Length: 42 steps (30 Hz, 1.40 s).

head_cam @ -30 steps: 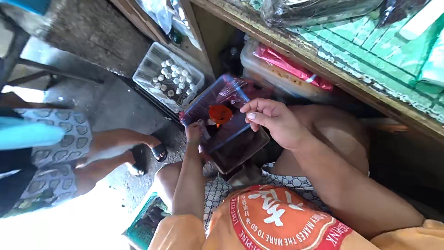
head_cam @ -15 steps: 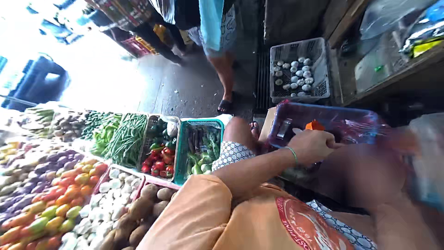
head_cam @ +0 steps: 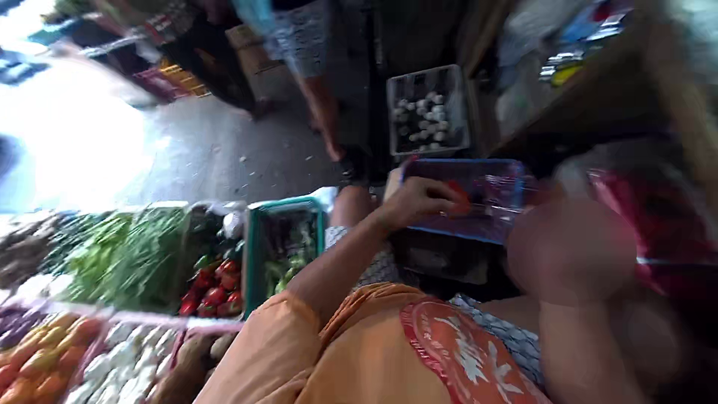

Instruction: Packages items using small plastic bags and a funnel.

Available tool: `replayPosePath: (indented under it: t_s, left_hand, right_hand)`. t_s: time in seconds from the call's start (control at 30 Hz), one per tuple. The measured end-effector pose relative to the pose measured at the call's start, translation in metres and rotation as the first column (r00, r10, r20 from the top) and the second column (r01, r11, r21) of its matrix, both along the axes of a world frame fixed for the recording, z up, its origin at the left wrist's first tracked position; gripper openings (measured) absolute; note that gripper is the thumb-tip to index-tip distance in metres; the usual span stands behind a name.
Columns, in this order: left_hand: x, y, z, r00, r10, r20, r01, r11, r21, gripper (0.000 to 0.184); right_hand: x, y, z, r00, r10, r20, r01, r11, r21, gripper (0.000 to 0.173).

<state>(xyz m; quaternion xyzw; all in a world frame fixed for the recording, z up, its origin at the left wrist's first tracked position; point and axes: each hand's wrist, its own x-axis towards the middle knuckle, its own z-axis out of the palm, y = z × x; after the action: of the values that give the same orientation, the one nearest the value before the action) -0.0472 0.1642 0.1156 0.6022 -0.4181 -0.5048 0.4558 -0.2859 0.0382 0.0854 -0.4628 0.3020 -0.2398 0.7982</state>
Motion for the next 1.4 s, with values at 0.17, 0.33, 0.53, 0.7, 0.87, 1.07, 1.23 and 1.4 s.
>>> replayPosePath:
  t_s: [0.17, 0.33, 0.53, 0.7, 0.87, 1.07, 1.23, 1.4]
  left_hand:
    - [-0.007, -0.027, -0.018, 0.959, 0.226, -0.17, -0.232, 0.973, -0.016, 0.011]
    - [-0.004, -0.044, -0.014, 0.963, 0.248, -0.103, -0.256, 0.964, -0.074, 0.011]
    - [-0.025, -0.062, -0.032, 0.946, 0.291, 0.143, -0.268, 0.95, -0.159, 0.027]
    - [-0.108, -0.037, -0.061, 0.934, 0.046, 0.355, 0.074, 0.946, -0.316, 0.026]
    - [-0.15, -0.052, -0.068, 0.981, 0.017, 0.195, 0.042, 0.955, -0.295, 0.024]
    - [-0.135, -0.06, -0.052, 0.974, 0.137, 0.179, -0.078, 0.95, -0.303, 0.015]
    - [-0.086, -0.058, -0.025, 0.977, 0.215, 0.011, -0.21, 0.962, -0.176, 0.014]
    - [-0.055, -0.047, -0.026, 0.971, 0.204, 0.128, -0.178, 0.966, -0.187, 0.019]
  right_hand:
    - [-0.005, -0.007, -0.007, 0.995, -0.025, -0.098, 0.021, 0.999, -0.041, 0.029]
    - [-0.011, -0.013, -0.001, 0.975, 0.043, -0.218, -0.063, 0.995, -0.082, 0.024]
    - [-0.002, -0.005, -0.011, 0.954, -0.298, 0.038, 0.285, 0.937, 0.201, 0.026]
    - [0.002, -0.018, -0.02, 0.845, -0.533, -0.03, 0.517, 0.803, 0.295, 0.029]
    - [-0.006, -0.019, -0.032, 0.825, -0.552, -0.123, 0.559, 0.829, 0.027, 0.029]
    - [-0.006, -0.019, -0.048, 0.88, -0.476, -0.005, 0.476, 0.88, -0.005, 0.024]
    - [0.002, -0.023, -0.042, 0.921, -0.382, -0.076, 0.381, 0.924, -0.035, 0.015]
    - [-0.003, -0.023, -0.024, 0.82, -0.534, -0.207, 0.461, 0.83, -0.314, 0.04]
